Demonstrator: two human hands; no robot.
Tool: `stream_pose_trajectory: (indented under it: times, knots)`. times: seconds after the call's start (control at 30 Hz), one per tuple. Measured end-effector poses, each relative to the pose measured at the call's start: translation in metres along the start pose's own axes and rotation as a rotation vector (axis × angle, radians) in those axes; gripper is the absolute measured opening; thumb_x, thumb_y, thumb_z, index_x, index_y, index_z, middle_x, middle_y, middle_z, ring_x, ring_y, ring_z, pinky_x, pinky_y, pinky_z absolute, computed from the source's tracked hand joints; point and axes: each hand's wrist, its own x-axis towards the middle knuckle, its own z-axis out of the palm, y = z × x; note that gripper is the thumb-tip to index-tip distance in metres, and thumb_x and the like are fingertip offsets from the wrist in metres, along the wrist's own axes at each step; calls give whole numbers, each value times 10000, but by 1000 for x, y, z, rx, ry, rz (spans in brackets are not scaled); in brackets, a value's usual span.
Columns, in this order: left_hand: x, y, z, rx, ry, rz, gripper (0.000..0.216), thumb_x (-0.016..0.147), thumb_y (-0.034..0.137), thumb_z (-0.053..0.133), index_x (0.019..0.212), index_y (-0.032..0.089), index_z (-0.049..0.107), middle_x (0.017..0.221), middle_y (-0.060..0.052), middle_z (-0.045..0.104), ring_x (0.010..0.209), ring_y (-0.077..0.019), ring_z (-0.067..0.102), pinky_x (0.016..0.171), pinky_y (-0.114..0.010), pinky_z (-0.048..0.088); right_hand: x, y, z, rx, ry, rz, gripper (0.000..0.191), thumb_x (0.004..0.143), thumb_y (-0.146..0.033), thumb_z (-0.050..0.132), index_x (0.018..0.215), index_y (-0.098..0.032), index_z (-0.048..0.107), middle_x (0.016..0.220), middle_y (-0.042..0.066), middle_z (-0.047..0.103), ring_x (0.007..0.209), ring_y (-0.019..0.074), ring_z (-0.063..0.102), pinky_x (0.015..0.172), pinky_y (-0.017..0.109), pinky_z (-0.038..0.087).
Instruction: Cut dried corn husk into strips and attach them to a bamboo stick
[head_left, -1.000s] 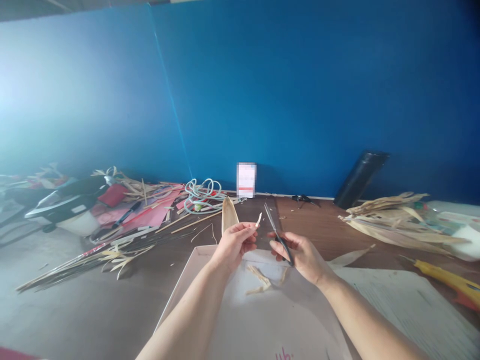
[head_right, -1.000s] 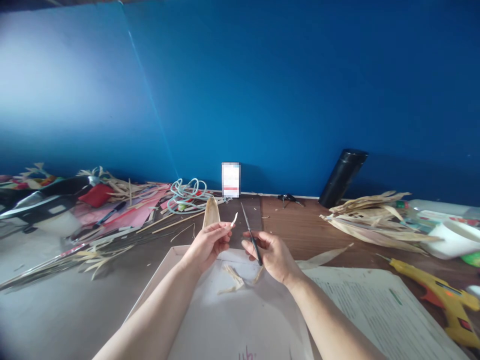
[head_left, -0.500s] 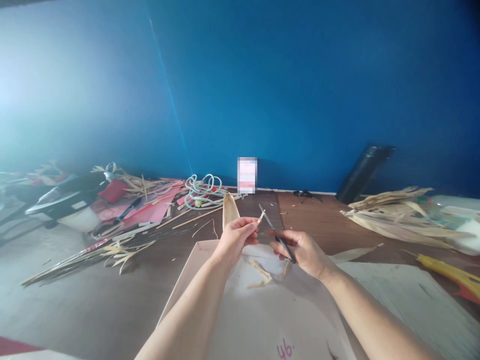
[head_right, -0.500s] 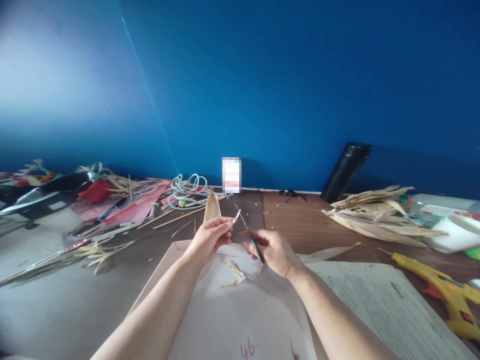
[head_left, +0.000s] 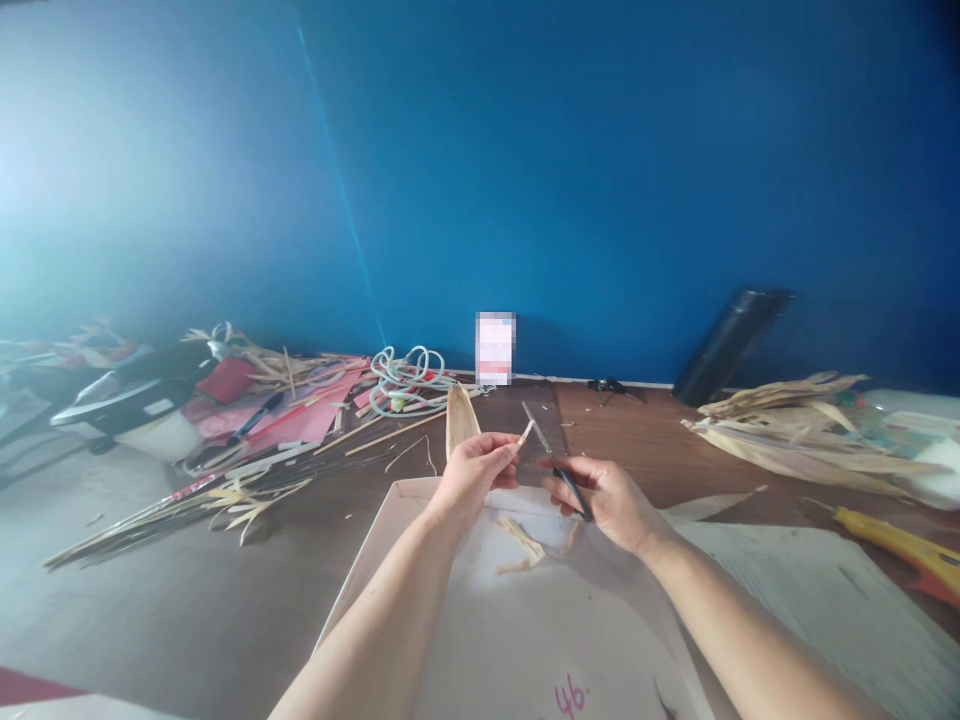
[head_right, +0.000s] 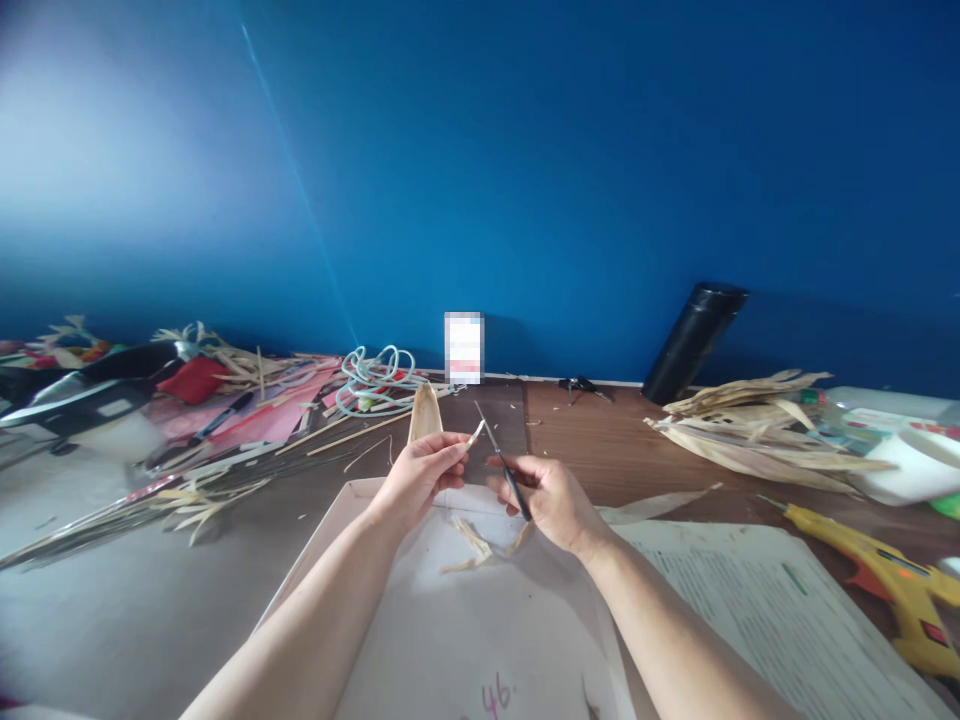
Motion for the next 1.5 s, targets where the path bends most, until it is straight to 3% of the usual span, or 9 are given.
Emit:
stream_pose_trajectory:
  times: [1.23,1.5]
  knots:
    - [-1,2,-1,-20,23,-36,291,670,288,705,906,119,686,737,-30,572,567,-53,486,501,-166,465,1,4,2,30,13,-14,512,677,-407,711,1109,-139,654,679,10,616,599,130,539,567,253,454]
    - [-1,2,-3,-104,3,-91,404,713,436,667,937,100,676,815,-85,645,612,-75,568,537,-176,493,0,1,3,16,23,15,538,666,-423,712,1110,-125,648,667,12,607,587,131,530,565,258,459]
